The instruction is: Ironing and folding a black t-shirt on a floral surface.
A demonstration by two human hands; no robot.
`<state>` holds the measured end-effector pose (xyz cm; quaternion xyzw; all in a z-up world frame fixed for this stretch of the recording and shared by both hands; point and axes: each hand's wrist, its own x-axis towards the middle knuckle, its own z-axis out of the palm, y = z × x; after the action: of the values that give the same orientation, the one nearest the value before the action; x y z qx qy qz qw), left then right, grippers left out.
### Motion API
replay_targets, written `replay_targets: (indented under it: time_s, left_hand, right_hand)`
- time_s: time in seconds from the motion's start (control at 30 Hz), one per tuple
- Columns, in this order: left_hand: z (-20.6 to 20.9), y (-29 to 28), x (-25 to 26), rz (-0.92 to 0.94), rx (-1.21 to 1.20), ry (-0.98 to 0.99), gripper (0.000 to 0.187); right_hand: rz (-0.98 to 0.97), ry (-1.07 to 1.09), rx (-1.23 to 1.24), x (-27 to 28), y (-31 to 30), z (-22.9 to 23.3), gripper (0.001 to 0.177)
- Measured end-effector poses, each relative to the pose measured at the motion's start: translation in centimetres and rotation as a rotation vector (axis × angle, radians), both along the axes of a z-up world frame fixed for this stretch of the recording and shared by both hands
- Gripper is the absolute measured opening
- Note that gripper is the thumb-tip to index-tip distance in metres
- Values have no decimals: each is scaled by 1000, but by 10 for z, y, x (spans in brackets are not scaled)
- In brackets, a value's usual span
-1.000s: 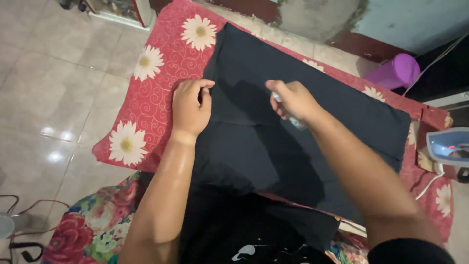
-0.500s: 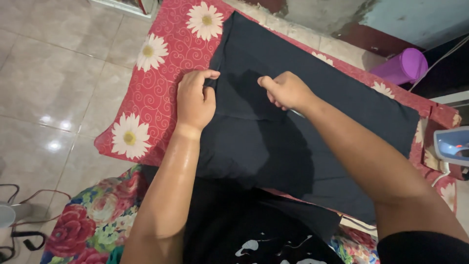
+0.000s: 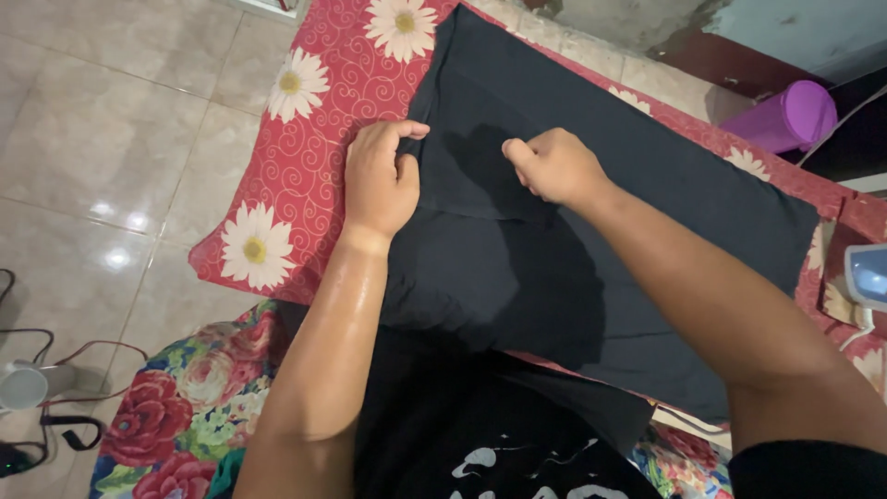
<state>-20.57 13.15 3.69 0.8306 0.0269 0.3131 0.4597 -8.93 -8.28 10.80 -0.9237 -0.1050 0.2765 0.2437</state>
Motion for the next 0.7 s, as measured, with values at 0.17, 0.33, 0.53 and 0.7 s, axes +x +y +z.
replay_targets:
  time_s: [0.17, 0.33, 0.53, 0.7]
  left_hand:
    - [0, -1, 1, -3, 5, -7, 36]
    - [-4, -2, 1, 6, 23, -5, 35]
    - [-4, 0, 2, 8, 56, -24, 35]
    - [-10, -1, 2, -5, 60, -29, 35]
  right_hand:
    - [-54, 25, 20, -4, -9, -1, 59]
    - [-165, 99, 136, -7, -17, -7, 55]
    - [-254, 152, 329, -14, -22, -5, 54]
    - [-237, 141, 362, -20, -31, -14, 47]
